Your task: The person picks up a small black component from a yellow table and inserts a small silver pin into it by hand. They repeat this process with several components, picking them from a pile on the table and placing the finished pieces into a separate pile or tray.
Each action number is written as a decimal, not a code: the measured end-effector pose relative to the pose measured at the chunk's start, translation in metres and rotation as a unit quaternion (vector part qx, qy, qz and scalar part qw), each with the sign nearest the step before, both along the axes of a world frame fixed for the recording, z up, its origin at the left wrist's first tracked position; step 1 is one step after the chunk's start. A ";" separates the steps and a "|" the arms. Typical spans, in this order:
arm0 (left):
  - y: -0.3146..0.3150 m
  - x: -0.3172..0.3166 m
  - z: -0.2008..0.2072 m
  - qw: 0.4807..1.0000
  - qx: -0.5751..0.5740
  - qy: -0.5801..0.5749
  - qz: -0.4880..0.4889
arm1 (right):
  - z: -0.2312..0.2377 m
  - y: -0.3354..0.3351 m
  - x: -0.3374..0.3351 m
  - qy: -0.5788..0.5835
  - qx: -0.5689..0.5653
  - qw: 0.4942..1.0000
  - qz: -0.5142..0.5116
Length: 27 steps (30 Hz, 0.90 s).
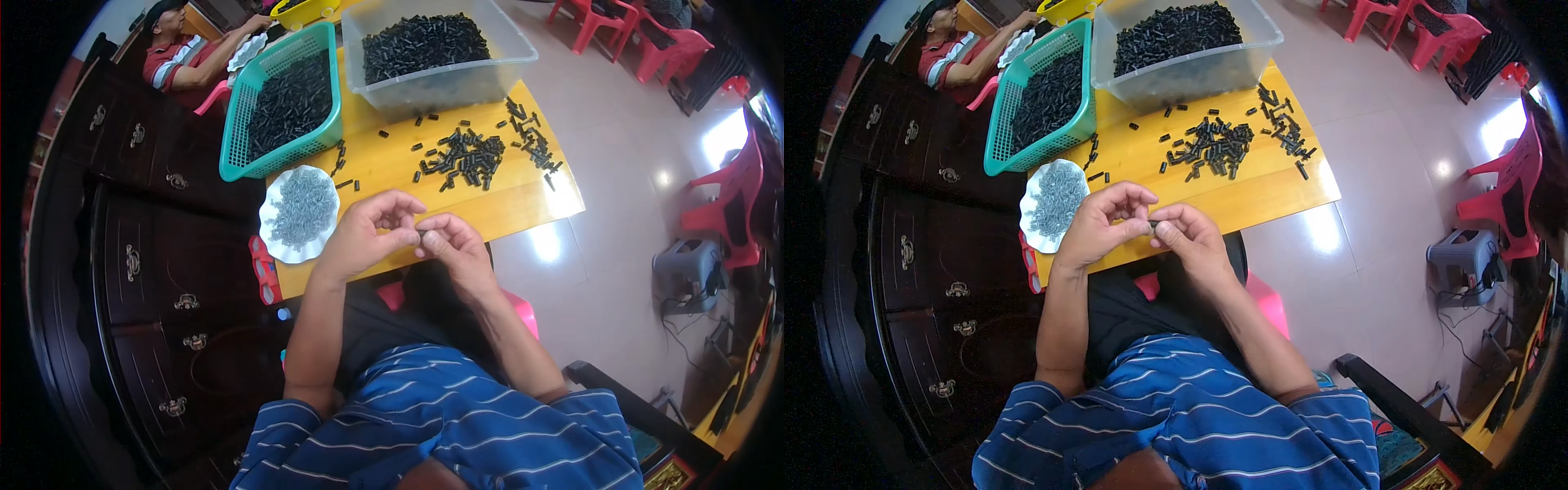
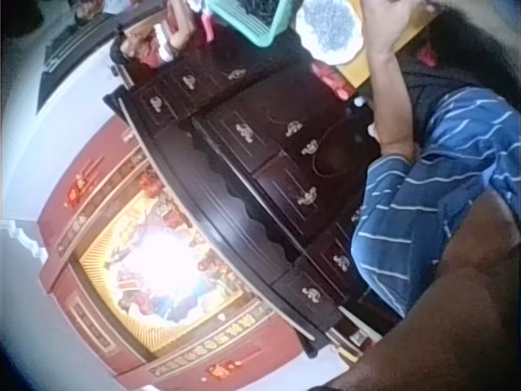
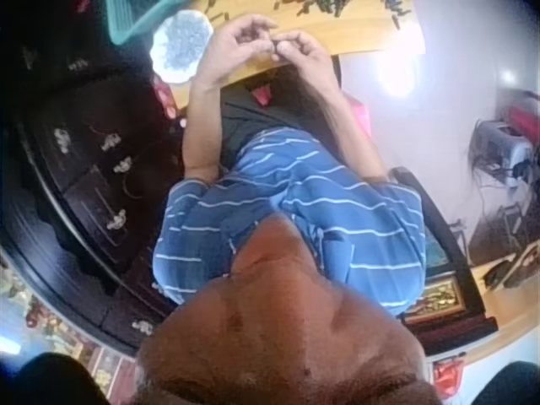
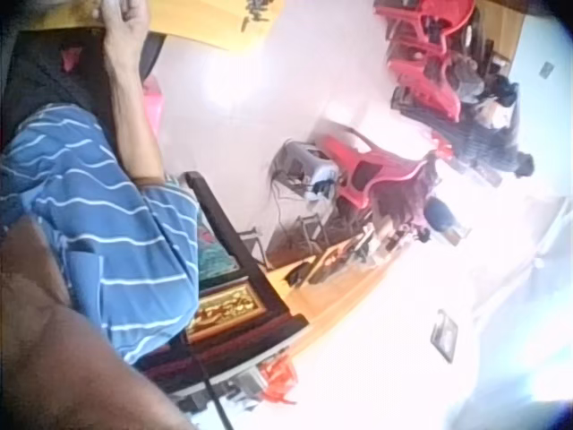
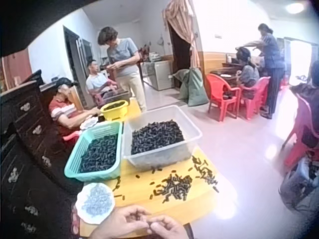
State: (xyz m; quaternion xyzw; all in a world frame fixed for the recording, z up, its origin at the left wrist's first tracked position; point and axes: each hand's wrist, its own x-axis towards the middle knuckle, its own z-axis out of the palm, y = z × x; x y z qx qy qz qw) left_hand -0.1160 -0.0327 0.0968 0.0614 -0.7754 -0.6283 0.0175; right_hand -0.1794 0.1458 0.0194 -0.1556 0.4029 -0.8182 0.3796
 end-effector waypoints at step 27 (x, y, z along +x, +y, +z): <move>0.027 -0.076 -0.082 0.871 -0.464 0.082 0.139 | 0.012 0.000 -0.001 -0.101 -0.033 0.994 -0.020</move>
